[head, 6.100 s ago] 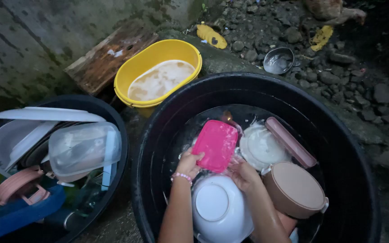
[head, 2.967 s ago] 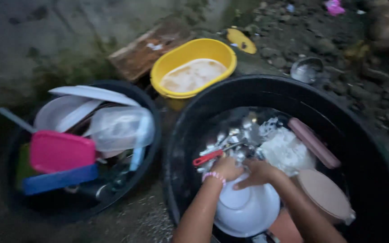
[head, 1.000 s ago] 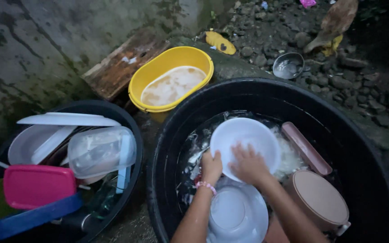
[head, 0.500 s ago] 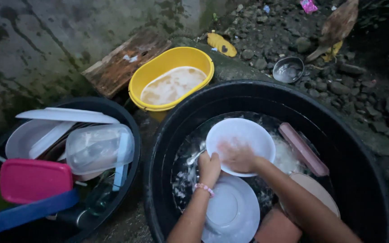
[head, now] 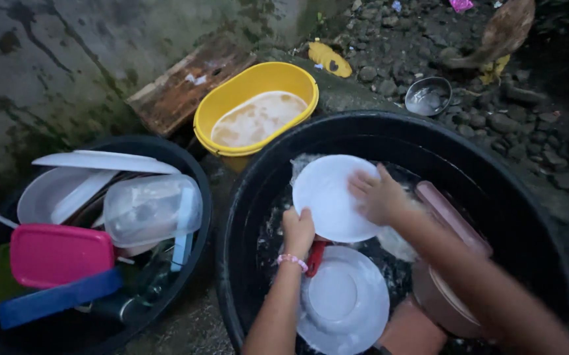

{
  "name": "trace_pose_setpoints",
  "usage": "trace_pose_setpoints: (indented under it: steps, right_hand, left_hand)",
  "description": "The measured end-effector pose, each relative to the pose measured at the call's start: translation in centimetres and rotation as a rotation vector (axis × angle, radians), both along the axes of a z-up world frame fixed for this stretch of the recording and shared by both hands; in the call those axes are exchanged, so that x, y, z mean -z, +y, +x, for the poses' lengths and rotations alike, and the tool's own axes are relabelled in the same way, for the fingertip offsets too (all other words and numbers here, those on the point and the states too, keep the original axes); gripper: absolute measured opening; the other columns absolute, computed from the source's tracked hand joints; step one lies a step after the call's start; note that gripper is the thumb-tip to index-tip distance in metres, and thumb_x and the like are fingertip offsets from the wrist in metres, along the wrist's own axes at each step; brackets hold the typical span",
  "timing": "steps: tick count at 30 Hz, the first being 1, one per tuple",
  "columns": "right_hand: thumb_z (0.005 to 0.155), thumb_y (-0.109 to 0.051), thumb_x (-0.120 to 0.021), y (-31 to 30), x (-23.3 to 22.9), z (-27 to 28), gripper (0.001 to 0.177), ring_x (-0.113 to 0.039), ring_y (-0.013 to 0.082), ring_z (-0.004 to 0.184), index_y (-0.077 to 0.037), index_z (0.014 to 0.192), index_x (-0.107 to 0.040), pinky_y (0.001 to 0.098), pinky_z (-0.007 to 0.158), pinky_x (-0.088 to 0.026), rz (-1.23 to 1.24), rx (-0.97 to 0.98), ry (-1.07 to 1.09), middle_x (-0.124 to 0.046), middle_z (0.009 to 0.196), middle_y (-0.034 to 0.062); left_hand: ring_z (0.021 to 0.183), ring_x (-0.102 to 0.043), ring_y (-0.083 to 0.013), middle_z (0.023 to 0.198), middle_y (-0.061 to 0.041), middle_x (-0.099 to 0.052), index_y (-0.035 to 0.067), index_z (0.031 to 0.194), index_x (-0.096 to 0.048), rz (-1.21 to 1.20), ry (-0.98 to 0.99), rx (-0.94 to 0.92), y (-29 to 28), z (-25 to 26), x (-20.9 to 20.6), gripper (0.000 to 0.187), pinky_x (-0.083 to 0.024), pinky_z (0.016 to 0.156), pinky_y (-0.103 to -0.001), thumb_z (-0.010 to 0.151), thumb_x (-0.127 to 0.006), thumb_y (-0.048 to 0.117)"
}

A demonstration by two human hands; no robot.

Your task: Washing various dishes and utensils in plastic basins outdoors.

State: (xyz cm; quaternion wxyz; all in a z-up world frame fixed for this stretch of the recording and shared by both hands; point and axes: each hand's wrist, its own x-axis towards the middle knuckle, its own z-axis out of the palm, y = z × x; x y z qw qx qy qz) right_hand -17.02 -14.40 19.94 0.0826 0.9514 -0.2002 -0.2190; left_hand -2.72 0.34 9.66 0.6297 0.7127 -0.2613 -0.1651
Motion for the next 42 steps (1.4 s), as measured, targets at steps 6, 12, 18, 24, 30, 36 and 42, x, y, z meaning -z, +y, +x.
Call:
trace_pose_setpoints:
  steps: [6, 12, 18, 24, 30, 36, 42]
  right_hand:
    - [0.101, -0.037, -0.043, 1.3, 6.1, 5.5, 0.064, -0.018, 0.0403, 0.153, -0.006, 0.157, -0.035, 0.0605, 0.119, -0.014, 0.282, -0.165, -0.425, -0.026, 0.164, 0.0205]
    - [0.093, -0.039, -0.046, 2.8, 5.0, 4.3, 0.065, -0.023, 0.0334, 0.151, -0.013, 0.152, -0.039, 0.0609, 0.117, -0.017, 0.038, 0.14, -0.618, -0.03, 0.164, 0.0108]
    - [0.097, -0.045, -0.048, 3.8, 4.4, 4.5, 0.058, -0.039, 0.0341, 0.144, -0.019, 0.149, -0.051, 0.0541, 0.117, -0.026, 0.256, 0.092, -0.384, -0.038, 0.159, 0.0138]
    - [0.102, -0.05, -0.041, 5.6, 0.1, -3.1, 0.049, -0.057, 0.0212, 0.137, -0.025, 0.137, -0.065, 0.0409, 0.12, -0.038, 0.593, 0.067, -0.353, -0.062, 0.146, 0.0005]
    - [0.082, -0.039, -0.066, 2.9, 5.7, -6.4, 0.076, -0.056, 0.0504, 0.125, -0.007, 0.148, -0.046, 0.06, 0.104, -0.044, -0.339, 0.272, -0.961, -0.056, 0.143, 0.0206]
    - [0.087, -0.018, -0.061, 7.7, -0.2, -4.0, 0.066, -0.068, 0.0346, 0.11, -0.014, 0.15, -0.043, 0.047, 0.073, -0.059, 1.309, 1.368, -1.452, -0.063, 0.129, 0.018]
    - [0.101, -0.023, -0.059, 11.6, -5.2, -3.3, 0.054, -0.068, 0.0275, 0.109, -0.005, 0.15, -0.045, 0.0371, 0.087, -0.055, 0.469, 0.592, -1.54, -0.066, 0.127, 0.0216]
  left_hand:
    - [0.089, -0.077, -0.0396, 0.091, -0.028, -0.075, -0.005, 0.102, -0.074, 0.189, 0.035, -0.085, 0.9, 0.0, -2.7, 0.033, -0.057, 0.081, -0.048, 0.086, -0.057, 0.019]
    - [0.092, -0.075, -0.043, 0.093, -0.029, -0.075, -0.007, 0.099, -0.071, 0.208, -0.038, -0.06, 0.6, 0.5, -1.8, 0.034, -0.057, 0.082, -0.049, 0.088, -0.057, 0.021]
    - [0.094, -0.073, -0.0448, 0.093, -0.03, -0.073, -0.007, 0.099, -0.072, 0.165, -0.096, -0.059, 0.3, 0.0, -1.3, 0.033, -0.055, 0.084, -0.052, 0.092, -0.059, 0.023]
    - [0.094, -0.072, -0.0443, 0.095, -0.028, -0.074, -0.005, 0.103, -0.073, 0.162, -0.115, -0.151, 1.4, 1.3, -2.1, 0.034, -0.055, 0.081, -0.051, 0.093, -0.057, 0.024]
    - [0.088, -0.075, -0.0402, 0.091, -0.027, -0.075, -0.008, 0.101, -0.073, 0.107, -0.077, -0.011, -0.6, -0.1, 0.4, 0.047, -0.055, 0.075, -0.047, 0.101, -0.056, 0.037]
    - [0.08, -0.072, -0.0205, 0.093, -0.011, -0.077, -0.003, 0.106, -0.073, 0.026, 0.687, -0.012, 0.0, -1.2, -1.1, 0.057, -0.056, 0.068, -0.036, 0.106, -0.048, 0.049]
    - [0.082, -0.067, -0.0261, 0.099, -0.015, -0.061, -0.001, 0.116, -0.059, -0.267, 1.058, 0.045, -4.1, 2.1, 16.3, 0.031, -0.064, 0.078, -0.046, 0.109, -0.053, 0.029]
